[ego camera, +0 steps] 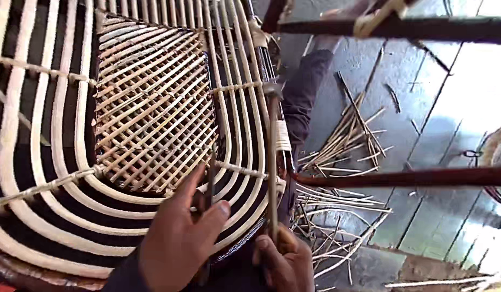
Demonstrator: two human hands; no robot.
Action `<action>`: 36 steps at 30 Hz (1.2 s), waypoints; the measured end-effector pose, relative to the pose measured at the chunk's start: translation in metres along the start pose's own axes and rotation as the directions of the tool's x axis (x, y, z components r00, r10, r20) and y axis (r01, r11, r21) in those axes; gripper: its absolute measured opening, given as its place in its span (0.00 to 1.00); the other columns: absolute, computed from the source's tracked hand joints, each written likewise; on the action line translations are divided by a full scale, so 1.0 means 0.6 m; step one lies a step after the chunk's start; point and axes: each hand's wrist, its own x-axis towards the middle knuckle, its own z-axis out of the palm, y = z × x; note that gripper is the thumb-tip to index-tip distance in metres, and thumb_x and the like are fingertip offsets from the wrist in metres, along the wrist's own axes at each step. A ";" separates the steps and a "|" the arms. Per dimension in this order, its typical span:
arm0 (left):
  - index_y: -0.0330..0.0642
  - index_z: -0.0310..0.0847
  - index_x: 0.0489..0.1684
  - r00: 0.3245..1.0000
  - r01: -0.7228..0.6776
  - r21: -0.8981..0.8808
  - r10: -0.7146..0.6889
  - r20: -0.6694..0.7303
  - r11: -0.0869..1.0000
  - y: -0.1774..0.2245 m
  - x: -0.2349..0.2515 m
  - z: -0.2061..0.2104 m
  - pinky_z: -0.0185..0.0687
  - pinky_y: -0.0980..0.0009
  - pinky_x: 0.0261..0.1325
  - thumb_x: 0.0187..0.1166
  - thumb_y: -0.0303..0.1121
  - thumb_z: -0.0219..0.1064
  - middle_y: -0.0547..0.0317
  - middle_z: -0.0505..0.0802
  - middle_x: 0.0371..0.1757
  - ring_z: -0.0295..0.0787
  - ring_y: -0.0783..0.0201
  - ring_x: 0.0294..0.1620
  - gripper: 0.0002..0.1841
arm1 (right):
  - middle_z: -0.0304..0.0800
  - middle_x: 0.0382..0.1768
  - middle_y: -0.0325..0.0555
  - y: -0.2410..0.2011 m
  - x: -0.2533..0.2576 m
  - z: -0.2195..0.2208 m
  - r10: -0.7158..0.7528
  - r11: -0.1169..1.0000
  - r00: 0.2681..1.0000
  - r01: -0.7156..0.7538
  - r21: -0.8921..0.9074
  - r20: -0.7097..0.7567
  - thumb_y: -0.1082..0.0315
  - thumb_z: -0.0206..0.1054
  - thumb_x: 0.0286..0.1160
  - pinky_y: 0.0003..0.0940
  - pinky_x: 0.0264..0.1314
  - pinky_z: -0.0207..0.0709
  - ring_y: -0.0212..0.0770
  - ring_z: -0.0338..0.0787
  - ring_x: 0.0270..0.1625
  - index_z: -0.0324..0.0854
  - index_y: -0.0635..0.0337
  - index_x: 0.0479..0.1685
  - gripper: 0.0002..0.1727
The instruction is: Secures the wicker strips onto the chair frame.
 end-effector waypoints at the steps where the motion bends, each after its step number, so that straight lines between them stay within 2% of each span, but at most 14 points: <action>1: 0.58 0.54 0.96 1.000 -0.009 0.026 0.009 0.005 1.000 -0.010 0.007 0.013 0.82 0.65 0.12 0.82 0.49 0.65 0.64 0.88 0.26 0.79 0.66 0.11 0.39 | 0.88 0.19 0.38 0.004 0.005 0.003 -0.048 0.997 0.999 0.049 -0.064 0.014 0.48 0.71 0.78 0.27 0.07 0.72 0.30 0.80 0.11 0.82 0.58 0.37 0.20; 2: 0.54 0.54 0.96 1.000 -0.026 0.052 0.026 0.001 0.998 -0.023 0.013 0.025 0.81 0.66 0.13 0.83 0.49 0.64 0.66 0.86 0.23 0.77 0.68 0.10 0.39 | 0.88 0.19 0.37 0.007 0.010 0.003 -0.088 0.988 0.996 0.089 -0.124 0.016 0.48 0.70 0.79 0.27 0.08 0.74 0.30 0.81 0.13 0.83 0.57 0.37 0.19; 4: 0.44 0.62 0.92 0.993 -0.107 0.131 0.113 -0.040 0.986 -0.057 0.025 0.050 0.77 0.68 0.16 0.84 0.48 0.61 0.70 0.81 0.16 0.74 0.72 0.12 0.36 | 0.89 0.22 0.36 0.002 0.018 -0.004 -0.127 0.975 0.992 0.126 -0.184 0.005 0.49 0.71 0.79 0.29 0.10 0.77 0.31 0.83 0.15 0.84 0.55 0.38 0.17; 7: 0.35 0.70 0.85 0.964 -0.219 0.233 0.248 -0.101 0.947 -0.085 0.035 0.070 0.80 0.68 0.20 0.86 0.47 0.56 0.71 0.84 0.18 0.75 0.74 0.15 0.32 | 0.93 0.29 0.40 -0.011 0.037 -0.032 -0.139 0.979 0.990 0.140 -0.150 0.017 0.54 0.73 0.79 0.33 0.15 0.85 0.37 0.88 0.19 0.83 0.54 0.44 0.13; 9: 0.35 0.68 0.86 0.958 -0.233 0.216 0.262 -0.116 0.948 -0.085 0.038 0.071 0.80 0.69 0.20 0.87 0.46 0.53 0.71 0.84 0.18 0.76 0.75 0.15 0.32 | 0.92 0.29 0.42 -0.022 0.048 -0.055 -0.088 0.983 0.995 0.093 -0.156 0.041 0.55 0.72 0.80 0.36 0.16 0.87 0.40 0.90 0.20 0.81 0.53 0.49 0.13; 12: 0.35 0.68 0.86 0.967 -0.201 0.221 0.229 -0.113 0.954 -0.086 0.047 0.072 0.80 0.69 0.20 0.88 0.46 0.49 0.72 0.83 0.18 0.76 0.74 0.15 0.32 | 0.78 0.15 0.35 -0.034 0.051 -0.073 -0.059 0.954 0.997 0.044 -0.297 -0.040 0.44 0.63 0.84 0.30 0.08 0.71 0.33 0.74 0.10 0.82 0.48 0.53 0.18; 14: 0.35 0.69 0.86 0.967 -0.188 0.234 0.222 -0.127 0.954 -0.084 0.050 0.073 0.81 0.69 0.21 0.89 0.47 0.49 0.73 0.84 0.18 0.77 0.74 0.16 0.32 | 0.75 0.14 0.34 -0.024 0.053 -0.084 -0.064 0.938 0.997 0.043 -0.344 -0.050 0.43 0.57 0.88 0.31 0.07 0.67 0.33 0.70 0.09 0.83 0.48 0.56 0.21; 20: 0.37 0.66 0.89 0.970 -0.151 0.274 0.195 -0.143 0.950 -0.072 0.054 0.068 0.80 0.69 0.20 0.90 0.47 0.47 0.73 0.84 0.18 0.77 0.74 0.15 0.32 | 0.78 0.15 0.32 -0.008 0.051 -0.105 -0.060 0.913 0.998 0.063 -0.403 0.020 0.47 0.52 0.92 0.30 0.08 0.69 0.32 0.72 0.10 0.83 0.48 0.62 0.21; 26: 0.39 0.70 0.86 0.965 -0.194 0.226 0.227 -0.132 0.955 -0.081 0.060 0.056 0.80 0.71 0.19 0.90 0.45 0.48 0.72 0.86 0.20 0.78 0.73 0.16 0.30 | 0.79 0.17 0.30 -0.003 0.045 -0.111 -0.107 0.892 0.993 0.121 -0.435 0.058 0.47 0.54 0.91 0.29 0.12 0.72 0.29 0.75 0.13 0.83 0.42 0.66 0.19; 32: 0.40 0.72 0.84 0.963 -0.175 0.222 0.213 -0.162 0.959 -0.082 0.055 0.059 0.81 0.72 0.20 0.91 0.43 0.46 0.71 0.87 0.21 0.80 0.73 0.17 0.28 | 0.82 0.21 0.28 0.002 0.038 -0.129 -0.216 0.771 0.968 0.247 -0.587 0.124 0.49 0.53 0.91 0.32 0.18 0.78 0.27 0.81 0.19 0.82 0.39 0.71 0.20; 36: 0.38 0.74 0.83 0.956 -0.206 0.207 0.242 -0.167 0.956 -0.086 0.058 0.056 0.81 0.72 0.19 0.90 0.41 0.47 0.70 0.88 0.22 0.81 0.72 0.16 0.27 | 0.84 0.21 0.29 0.005 0.036 -0.136 -0.221 0.748 0.966 0.258 -0.612 0.138 0.49 0.53 0.92 0.33 0.20 0.79 0.28 0.82 0.20 0.82 0.40 0.73 0.21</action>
